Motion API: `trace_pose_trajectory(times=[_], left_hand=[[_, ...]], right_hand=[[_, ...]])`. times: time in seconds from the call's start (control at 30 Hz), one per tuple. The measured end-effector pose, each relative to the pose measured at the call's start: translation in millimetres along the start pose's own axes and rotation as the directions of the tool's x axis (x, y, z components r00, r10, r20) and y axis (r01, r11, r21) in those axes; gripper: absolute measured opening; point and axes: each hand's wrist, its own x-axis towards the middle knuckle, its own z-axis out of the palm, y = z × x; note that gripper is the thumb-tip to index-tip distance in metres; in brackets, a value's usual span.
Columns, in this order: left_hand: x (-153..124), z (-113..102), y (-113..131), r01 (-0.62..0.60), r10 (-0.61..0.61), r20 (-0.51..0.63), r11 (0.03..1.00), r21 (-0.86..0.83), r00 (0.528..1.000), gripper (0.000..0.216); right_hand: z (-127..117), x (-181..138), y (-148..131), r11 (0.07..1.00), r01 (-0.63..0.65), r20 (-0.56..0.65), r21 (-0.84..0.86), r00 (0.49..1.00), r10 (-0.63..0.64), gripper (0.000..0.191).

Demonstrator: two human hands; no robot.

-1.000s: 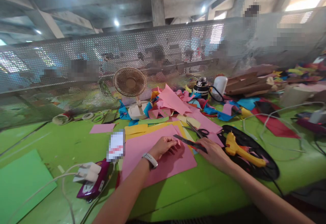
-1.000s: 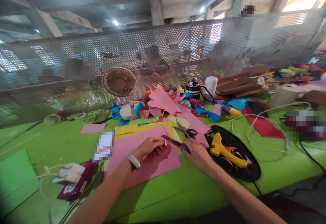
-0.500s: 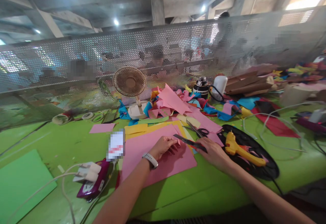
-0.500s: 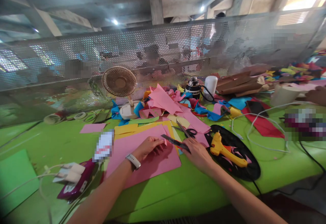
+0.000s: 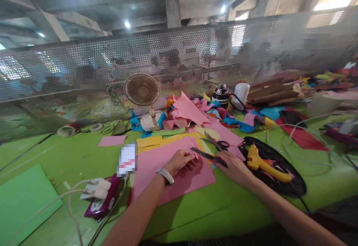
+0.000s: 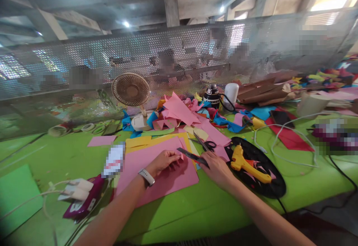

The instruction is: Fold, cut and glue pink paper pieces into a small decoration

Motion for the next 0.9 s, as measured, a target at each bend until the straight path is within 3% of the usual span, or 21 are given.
trace_pose_trajectory(times=[0.9], left_hand=[[2.0, 2.1, -3.2, -0.008, 0.009, -0.03, 1.0, 0.019, 1.0, 0.031]], right_hand=[[-2.3, 0.0, -2.1, 1.0, -0.001, 0.002, 0.018, 1.0, 0.001, 0.019]])
